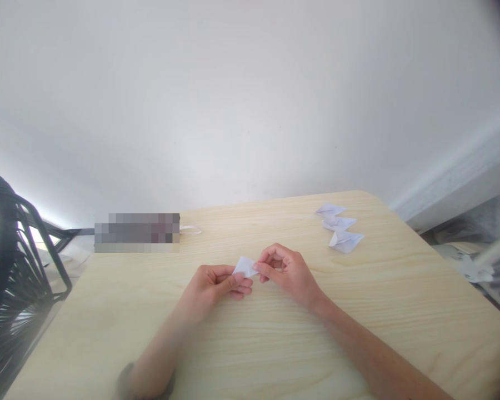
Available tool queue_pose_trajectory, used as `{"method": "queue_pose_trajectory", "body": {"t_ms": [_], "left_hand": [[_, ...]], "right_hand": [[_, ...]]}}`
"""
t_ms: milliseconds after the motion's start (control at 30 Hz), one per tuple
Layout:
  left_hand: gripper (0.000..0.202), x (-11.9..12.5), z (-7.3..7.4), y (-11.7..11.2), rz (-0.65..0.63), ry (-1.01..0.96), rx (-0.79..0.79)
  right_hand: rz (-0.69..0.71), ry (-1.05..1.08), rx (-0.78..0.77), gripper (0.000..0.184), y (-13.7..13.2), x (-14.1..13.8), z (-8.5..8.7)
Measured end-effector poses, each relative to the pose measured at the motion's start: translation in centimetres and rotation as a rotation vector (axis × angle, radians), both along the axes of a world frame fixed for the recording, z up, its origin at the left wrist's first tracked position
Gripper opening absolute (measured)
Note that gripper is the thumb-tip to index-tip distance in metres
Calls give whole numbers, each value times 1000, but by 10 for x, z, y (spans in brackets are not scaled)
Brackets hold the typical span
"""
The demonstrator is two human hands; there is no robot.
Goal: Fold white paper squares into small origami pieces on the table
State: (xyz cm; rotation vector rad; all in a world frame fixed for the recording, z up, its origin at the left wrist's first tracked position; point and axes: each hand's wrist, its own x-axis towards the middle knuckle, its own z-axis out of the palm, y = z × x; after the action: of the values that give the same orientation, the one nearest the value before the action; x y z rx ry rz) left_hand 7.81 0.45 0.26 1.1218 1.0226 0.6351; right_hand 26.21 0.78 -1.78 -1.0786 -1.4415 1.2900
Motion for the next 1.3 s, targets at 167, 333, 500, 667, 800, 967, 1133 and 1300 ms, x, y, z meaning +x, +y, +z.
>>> {"method": "queue_pose_trajectory", "body": {"t_ms": [167,333,500,667,800,967,1133,1300], "left_hand": [[22,1,0,1,11,12,0],[19,7,2,0,-41,106,45],[24,7,2,-3,-31,161,89],[26,5,3,-2,-94,134,53],[29,6,5,-2,-99,117,52],[28,6,5,-2,-96,70,94],[31,6,5,-3,-83,96,129],[30,7,-2,-3,-7,89,133]], "right_hand": [[19,-27,27,17,-1,-2,-1],[-3,-106,137,13,-3,-4,-2],[-19,-256,252,7,-5,-5,3],[-20,-279,245,6,-5,-3,4],[33,-248,221,7,-4,-1,3],[86,-204,203,10,-4,-1,2],[105,-196,197,8,-5,-2,1],[80,-153,139,10,-4,-5,-2]]}}
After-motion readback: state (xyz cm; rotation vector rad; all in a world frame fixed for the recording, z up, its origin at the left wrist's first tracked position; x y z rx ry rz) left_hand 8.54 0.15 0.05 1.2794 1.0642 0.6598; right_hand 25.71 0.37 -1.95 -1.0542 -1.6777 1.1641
